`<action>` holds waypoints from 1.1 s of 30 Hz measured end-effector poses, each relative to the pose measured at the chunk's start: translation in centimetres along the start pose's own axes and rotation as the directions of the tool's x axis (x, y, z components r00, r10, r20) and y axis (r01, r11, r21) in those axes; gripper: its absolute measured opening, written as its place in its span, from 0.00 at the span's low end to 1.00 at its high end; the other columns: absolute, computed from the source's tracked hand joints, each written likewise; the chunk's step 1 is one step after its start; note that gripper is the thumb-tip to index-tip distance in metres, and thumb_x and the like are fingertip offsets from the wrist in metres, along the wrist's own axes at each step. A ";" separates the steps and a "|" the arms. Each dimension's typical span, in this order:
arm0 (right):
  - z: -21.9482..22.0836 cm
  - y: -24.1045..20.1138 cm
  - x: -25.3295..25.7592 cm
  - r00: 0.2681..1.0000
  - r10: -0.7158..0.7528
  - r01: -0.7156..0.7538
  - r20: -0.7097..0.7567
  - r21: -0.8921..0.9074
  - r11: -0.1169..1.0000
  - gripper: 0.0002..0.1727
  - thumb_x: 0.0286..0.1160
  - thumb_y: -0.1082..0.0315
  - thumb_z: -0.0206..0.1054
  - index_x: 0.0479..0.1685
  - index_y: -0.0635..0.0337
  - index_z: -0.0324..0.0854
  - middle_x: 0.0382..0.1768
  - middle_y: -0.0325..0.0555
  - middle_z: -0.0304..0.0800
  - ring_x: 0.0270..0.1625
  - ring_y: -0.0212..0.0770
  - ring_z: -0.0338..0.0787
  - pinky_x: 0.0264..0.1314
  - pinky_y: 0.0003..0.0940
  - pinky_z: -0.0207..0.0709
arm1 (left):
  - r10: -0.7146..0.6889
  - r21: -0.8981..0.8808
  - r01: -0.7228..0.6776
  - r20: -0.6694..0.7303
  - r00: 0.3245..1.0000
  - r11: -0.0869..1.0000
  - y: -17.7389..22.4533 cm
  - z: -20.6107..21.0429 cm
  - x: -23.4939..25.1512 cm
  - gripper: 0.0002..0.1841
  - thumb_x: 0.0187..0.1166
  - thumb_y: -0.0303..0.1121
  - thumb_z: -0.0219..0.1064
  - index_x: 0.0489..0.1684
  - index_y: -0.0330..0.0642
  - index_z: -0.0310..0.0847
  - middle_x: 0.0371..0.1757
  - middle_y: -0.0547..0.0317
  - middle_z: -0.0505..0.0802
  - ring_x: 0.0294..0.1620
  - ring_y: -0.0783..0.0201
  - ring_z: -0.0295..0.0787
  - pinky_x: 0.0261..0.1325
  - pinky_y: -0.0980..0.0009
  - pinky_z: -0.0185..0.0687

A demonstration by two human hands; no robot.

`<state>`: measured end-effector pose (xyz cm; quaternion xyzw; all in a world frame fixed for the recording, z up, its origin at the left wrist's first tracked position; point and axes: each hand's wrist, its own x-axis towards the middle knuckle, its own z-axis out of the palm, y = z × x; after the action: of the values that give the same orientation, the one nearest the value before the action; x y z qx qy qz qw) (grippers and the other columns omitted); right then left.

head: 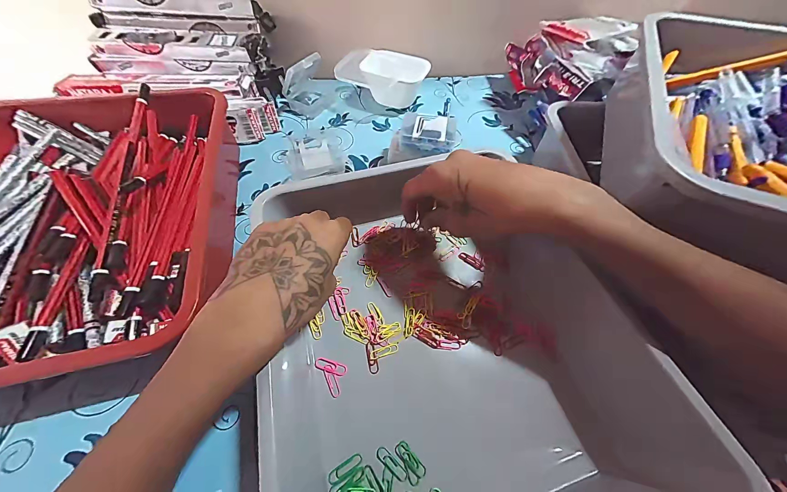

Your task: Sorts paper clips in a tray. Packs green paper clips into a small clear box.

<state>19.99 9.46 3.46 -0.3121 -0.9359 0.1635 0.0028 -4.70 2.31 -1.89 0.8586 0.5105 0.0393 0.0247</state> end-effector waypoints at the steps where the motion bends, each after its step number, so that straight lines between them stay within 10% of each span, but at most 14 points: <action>1: -0.1 -0.1 -0.1 0.999 0.034 -0.034 -0.003 -0.020 0.999 0.09 0.77 0.79 0.65 0.48 0.63 0.88 0.38 0.49 0.92 0.41 0.44 0.90 0.46 0.46 0.83 | 0.016 0.039 -0.016 -0.013 1.000 0.999 -0.2 0.1 0.4 0.08 0.73 0.26 0.72 0.47 0.42 0.85 0.39 0.47 0.88 0.38 0.44 0.90 0.32 0.47 0.81; 8: 0.2 -0.2 -0.1 0.997 0.055 -0.057 -0.057 -0.032 0.998 0.07 0.79 0.72 0.67 0.50 0.60 0.88 0.40 0.47 0.91 0.40 0.45 0.89 0.45 0.49 0.82 | 0.076 0.008 -0.076 0.049 0.996 0.997 1.2 -0.9 1.3 0.26 0.72 0.24 0.75 0.72 0.48 0.84 0.51 0.45 0.88 0.44 0.44 0.90 0.40 0.49 0.83; 13: 0.6 -1.0 0.2 0.967 0.219 -0.205 0.132 -0.110 0.973 0.06 0.78 0.66 0.72 0.47 0.56 0.87 0.32 0.44 0.88 0.38 0.46 0.89 0.41 0.50 0.80 | 0.134 0.054 -0.140 0.109 0.985 0.989 1.1 -0.8 1.2 0.24 0.72 0.29 0.77 0.69 0.56 0.87 0.47 0.52 0.88 0.40 0.51 0.88 0.36 0.55 0.81; 19: -0.4 -0.9 -0.2 0.935 0.325 -0.300 0.142 -0.172 0.938 0.05 0.78 0.73 0.69 0.46 0.59 0.88 0.33 0.48 0.88 0.41 0.52 0.89 0.43 0.57 0.79 | 0.232 -0.016 -0.233 -0.036 0.972 0.972 0.3 -0.1 1.3 0.03 0.78 0.35 0.72 0.41 0.48 0.90 0.36 0.57 0.87 0.34 0.55 0.88 0.32 0.57 0.81; 23: -1.4 -0.8 -0.8 0.951 0.233 -0.221 0.203 -0.082 0.972 0.05 0.80 0.74 0.66 0.41 0.61 0.89 0.29 0.44 0.86 0.35 0.42 0.85 0.37 0.45 0.77 | 0.233 -0.019 -0.234 -0.030 0.972 0.972 0.3 -0.1 1.3 0.03 0.76 0.33 0.72 0.39 0.47 0.89 0.35 0.58 0.87 0.33 0.56 0.88 0.31 0.57 0.80; 27: -0.2 0.2 0.1 0.987 0.158 -0.159 -0.022 -0.043 0.986 0.07 0.80 0.74 0.63 0.44 0.62 0.88 0.35 0.49 0.89 0.41 0.49 0.89 0.42 0.54 0.79 | 0.205 -0.066 -0.208 -0.055 0.977 0.976 0.3 -0.1 1.4 0.05 0.78 0.32 0.68 0.37 0.42 0.86 0.36 0.54 0.86 0.34 0.54 0.88 0.31 0.55 0.80; 33: 1.3 -1.7 1.6 0.955 0.292 -0.280 0.062 -0.152 0.948 0.07 0.81 0.70 0.67 0.49 0.61 0.87 0.39 0.53 0.89 0.47 0.56 0.89 0.47 0.58 0.78 | 0.213 -0.121 -0.233 -0.162 0.964 0.965 0.2 -0.3 1.5 0.02 0.74 0.28 0.70 0.38 0.40 0.86 0.31 0.54 0.85 0.30 0.54 0.85 0.30 0.55 0.77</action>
<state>17.59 8.75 2.58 -0.4366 -0.8893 0.1084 -0.0824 -3.79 3.55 -1.55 0.9016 0.4069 0.1408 0.0418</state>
